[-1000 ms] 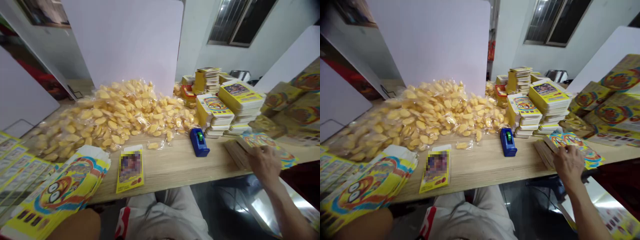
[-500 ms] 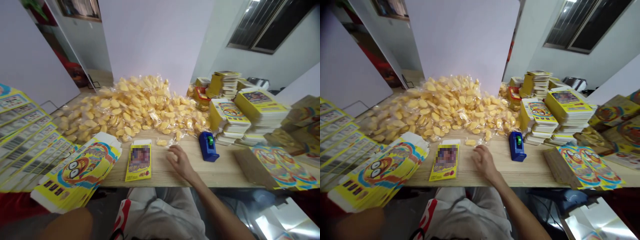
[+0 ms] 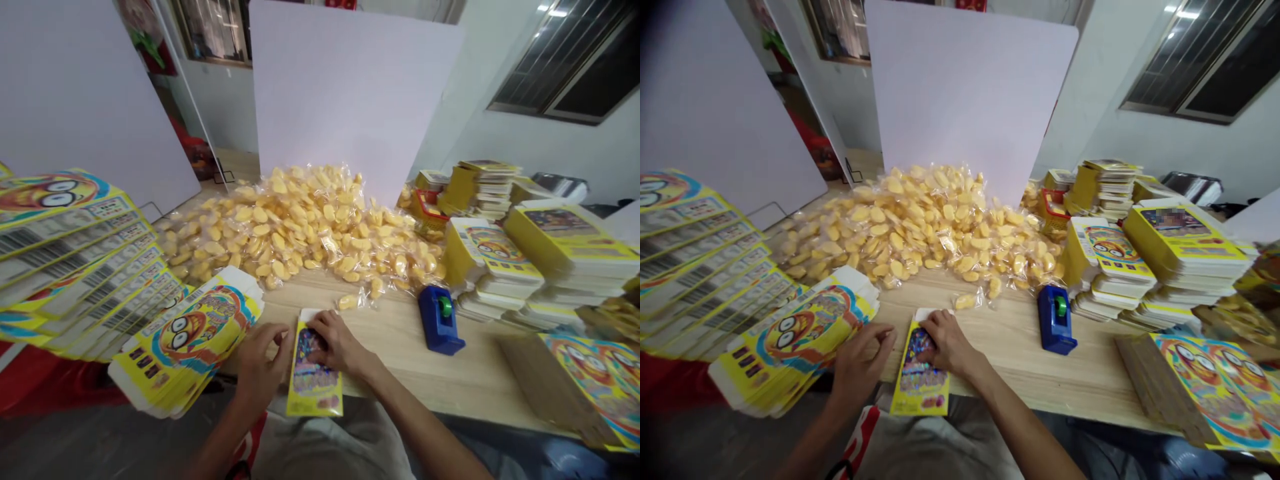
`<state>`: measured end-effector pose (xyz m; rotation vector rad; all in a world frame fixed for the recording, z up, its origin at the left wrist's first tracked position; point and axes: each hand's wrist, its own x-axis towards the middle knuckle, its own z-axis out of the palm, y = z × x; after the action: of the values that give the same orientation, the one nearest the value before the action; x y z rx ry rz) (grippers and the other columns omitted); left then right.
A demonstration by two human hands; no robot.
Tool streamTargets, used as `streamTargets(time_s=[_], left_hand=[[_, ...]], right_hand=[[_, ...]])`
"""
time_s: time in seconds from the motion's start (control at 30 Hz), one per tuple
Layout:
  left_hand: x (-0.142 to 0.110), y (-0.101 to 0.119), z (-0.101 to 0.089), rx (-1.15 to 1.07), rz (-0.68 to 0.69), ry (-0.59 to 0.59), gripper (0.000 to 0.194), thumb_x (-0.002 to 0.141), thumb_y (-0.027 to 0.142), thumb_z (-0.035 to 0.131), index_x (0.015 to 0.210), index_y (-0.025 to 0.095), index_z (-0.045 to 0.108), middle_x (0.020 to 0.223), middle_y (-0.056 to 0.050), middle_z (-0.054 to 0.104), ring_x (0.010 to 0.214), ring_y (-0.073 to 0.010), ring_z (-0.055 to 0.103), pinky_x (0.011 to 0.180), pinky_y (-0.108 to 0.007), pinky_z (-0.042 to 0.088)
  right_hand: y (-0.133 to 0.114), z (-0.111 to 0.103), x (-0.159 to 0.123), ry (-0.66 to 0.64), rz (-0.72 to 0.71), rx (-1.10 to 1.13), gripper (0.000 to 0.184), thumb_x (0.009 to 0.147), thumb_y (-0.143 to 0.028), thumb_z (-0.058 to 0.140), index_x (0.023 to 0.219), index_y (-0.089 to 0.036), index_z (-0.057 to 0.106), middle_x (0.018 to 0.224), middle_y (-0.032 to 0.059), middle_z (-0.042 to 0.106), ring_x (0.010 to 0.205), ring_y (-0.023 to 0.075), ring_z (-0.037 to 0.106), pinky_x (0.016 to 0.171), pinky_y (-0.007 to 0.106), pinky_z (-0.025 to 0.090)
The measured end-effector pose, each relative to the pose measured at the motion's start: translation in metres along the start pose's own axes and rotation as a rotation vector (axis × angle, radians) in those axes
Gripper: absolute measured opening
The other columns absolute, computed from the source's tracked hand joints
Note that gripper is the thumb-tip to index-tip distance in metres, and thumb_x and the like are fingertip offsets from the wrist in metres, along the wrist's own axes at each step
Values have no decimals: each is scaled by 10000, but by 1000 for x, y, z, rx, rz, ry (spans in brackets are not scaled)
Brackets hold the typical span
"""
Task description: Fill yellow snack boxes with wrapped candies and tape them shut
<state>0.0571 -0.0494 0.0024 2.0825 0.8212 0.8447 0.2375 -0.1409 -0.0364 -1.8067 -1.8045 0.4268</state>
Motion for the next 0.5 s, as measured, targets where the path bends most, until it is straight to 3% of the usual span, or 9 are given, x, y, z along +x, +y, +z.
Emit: streamTargets(time_s=[0.13, 0.2, 0.23, 0.33, 0.37, 0.43, 0.5], left_hand=[[35, -18, 48, 154, 79, -155, 173, 862, 318, 513, 780, 190, 594, 791, -50, 610, 821, -210, 577, 760, -321, 439], [56, -16, 75, 202, 92, -239, 204, 857, 351, 521, 786, 178, 604, 831, -75, 617, 870, -225, 576, 805, -336, 432], [66, -12, 90, 223, 94, -281, 223, 845, 376, 538, 795, 173, 614, 847, -87, 619, 889, -235, 576, 824, -346, 427], [91, 1, 135, 253, 93, -429, 322, 741, 469, 647, 774, 150, 623, 867, -130, 623, 920, -293, 574, 854, -401, 414], [97, 6, 150, 238, 98, -490, 342, 681, 471, 700, 747, 145, 617, 862, -142, 623, 922, -318, 572, 857, -421, 409], [105, 12, 173, 183, 105, -596, 308, 587, 371, 774, 707, 149, 597, 844, -143, 623, 911, -338, 573, 847, -430, 409], [109, 15, 187, 122, 89, -647, 228, 585, 218, 746, 743, 159, 593, 856, -116, 628, 898, -307, 581, 818, -388, 423]], right_hand=[[4, -10, -58, 32, 48, 125, 588, 721, -335, 768, 1254, -257, 531, 1178, 88, 540, 1078, 279, 488, 918, 421, 423], [16, -16, -74, 176, 96, 173, 516, 755, -358, 732, 1227, -263, 545, 1239, 101, 516, 1141, 291, 477, 955, 435, 416], [26, -20, -77, 315, 157, 189, 463, 779, -374, 703, 1199, -254, 552, 1244, 109, 513, 1153, 291, 477, 964, 441, 414], [72, -37, -66, 818, 496, 219, 398, 810, -434, 631, 1114, -200, 523, 1134, 124, 550, 1062, 276, 530, 896, 433, 453], [88, -44, -58, 920, 614, 240, 424, 793, -460, 632, 1090, -184, 508, 1067, 117, 567, 991, 266, 554, 839, 415, 475], [118, -55, -40, 958, 762, 333, 469, 724, -489, 669, 1023, -169, 504, 916, 81, 588, 826, 237, 573, 703, 363, 494], [137, -61, -25, 894, 792, 441, 437, 674, -482, 692, 931, -170, 526, 785, 36, 586, 698, 204, 555, 608, 317, 477]])
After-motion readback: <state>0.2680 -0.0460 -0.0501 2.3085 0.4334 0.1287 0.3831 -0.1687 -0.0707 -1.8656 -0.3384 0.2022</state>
